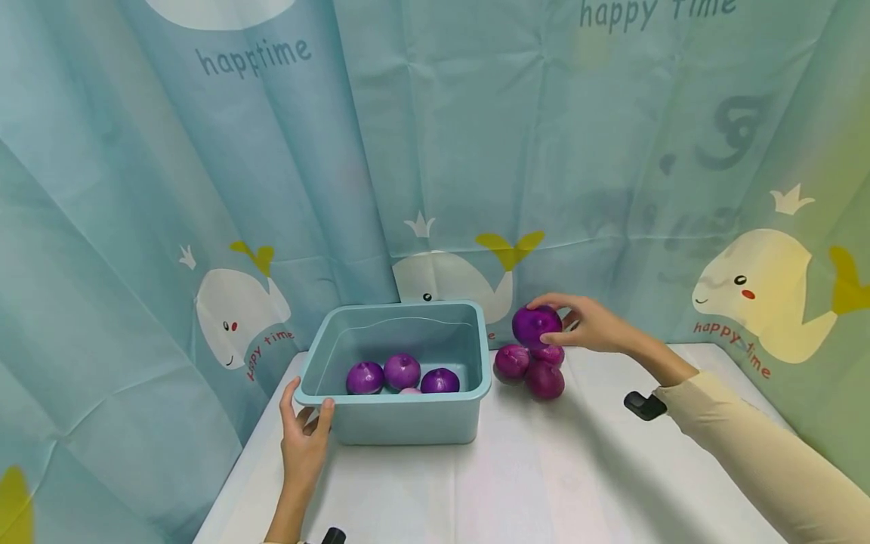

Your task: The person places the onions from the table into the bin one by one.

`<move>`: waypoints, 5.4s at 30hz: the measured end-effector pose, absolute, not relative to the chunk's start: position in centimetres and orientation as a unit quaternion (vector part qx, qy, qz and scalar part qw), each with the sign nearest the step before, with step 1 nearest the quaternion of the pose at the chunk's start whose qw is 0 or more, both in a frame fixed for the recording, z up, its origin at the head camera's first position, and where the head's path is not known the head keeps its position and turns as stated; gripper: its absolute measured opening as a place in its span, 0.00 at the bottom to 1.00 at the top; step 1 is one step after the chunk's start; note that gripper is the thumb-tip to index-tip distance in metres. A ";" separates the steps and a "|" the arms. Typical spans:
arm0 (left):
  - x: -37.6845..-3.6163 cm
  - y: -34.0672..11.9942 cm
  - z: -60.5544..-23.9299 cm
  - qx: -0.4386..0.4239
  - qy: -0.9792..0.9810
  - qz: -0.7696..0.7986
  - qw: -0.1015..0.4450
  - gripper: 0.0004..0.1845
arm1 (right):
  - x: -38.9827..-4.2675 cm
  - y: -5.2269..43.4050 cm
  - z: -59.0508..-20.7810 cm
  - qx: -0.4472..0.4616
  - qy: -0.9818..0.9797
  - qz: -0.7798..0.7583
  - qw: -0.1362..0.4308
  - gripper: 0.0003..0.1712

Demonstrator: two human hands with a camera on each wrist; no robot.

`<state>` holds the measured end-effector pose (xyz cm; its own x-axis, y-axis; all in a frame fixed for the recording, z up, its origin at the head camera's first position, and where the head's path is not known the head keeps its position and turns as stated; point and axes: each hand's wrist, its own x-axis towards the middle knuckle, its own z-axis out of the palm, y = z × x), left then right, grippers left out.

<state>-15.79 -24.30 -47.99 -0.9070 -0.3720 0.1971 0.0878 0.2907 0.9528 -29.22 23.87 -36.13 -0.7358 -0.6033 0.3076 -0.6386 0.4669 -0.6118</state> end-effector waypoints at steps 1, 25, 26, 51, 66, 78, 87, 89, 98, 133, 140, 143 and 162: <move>-15.8 -24.3 -48.0 0.092 -0.779 -0.589 0.194 0.42 | -29.3 23.9 -35.9 0.352 -0.861 0.364 0.052 0.30; -15.9 -24.3 -48.1 0.091 -0.789 -0.572 0.207 0.41 | -30.4 24.4 -34.8 0.225 -0.864 0.395 0.216 0.31; -15.9 -24.3 -48.1 0.091 -0.789 -0.571 0.206 0.41 | -30.4 24.3 -34.8 0.226 -0.865 0.394 0.215 0.31; -15.9 -24.1 -47.6 0.059 -0.790 -0.562 0.238 0.42 | -32.1 18.0 -31.1 0.326 -0.875 0.355 0.043 0.31; -16.0 -24.3 -47.8 0.060 -0.782 -0.575 0.233 0.40 | -33.5 8.6 -30.4 0.409 -0.860 0.304 -0.014 0.28; -16.3 -24.4 -48.1 0.062 -0.788 -0.563 0.241 0.41 | -34.2 2.9 -32.2 0.401 -0.886 0.228 -0.051 0.28; -16.4 -24.5 -48.3 0.064 -0.789 -0.559 0.249 0.40 | -34.1 1.5 -33.4 0.378 -0.883 0.249 -0.120 0.29; -16.4 -24.5 -48.3 0.064 -0.788 -0.559 0.251 0.40 | -34.0 1.4 -33.5 0.376 -0.883 0.252 -0.127 0.29; -16.4 -24.4 -48.3 0.063 -0.787 -0.559 0.254 0.39 | -34.0 1.4 -33.8 0.367 -0.885 0.247 -0.145 0.28; -16.3 -24.6 -48.3 0.069 -0.791 -0.553 0.253 0.39 | -32.3 6.3 -30.6 0.440 -0.854 0.264 -0.088 0.42; -16.2 -24.8 -48.0 0.068 -0.793 -0.549 0.254 0.41 | -30.8 10.4 -30.9 0.427 -0.855 0.292 -0.023 0.44; -16.3 -24.8 -48.0 0.062 -0.791 -0.551 0.258 0.40 | -30.5 12.4 -31.4 0.413 -0.863 0.292 0.006 0.45; -16.3 -24.6 -48.2 0.078 -0.789 -0.554 0.254 0.38 | -29.2 22.6 -36.7 0.328 -0.876 0.351 0.044 0.43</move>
<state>-16.29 -24.57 -48.22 -0.8589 -0.4042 0.3144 0.1588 0.3733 0.9140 -29.24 22.56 -36.65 -0.7805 -0.5440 0.3081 -0.6061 0.5375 -0.5863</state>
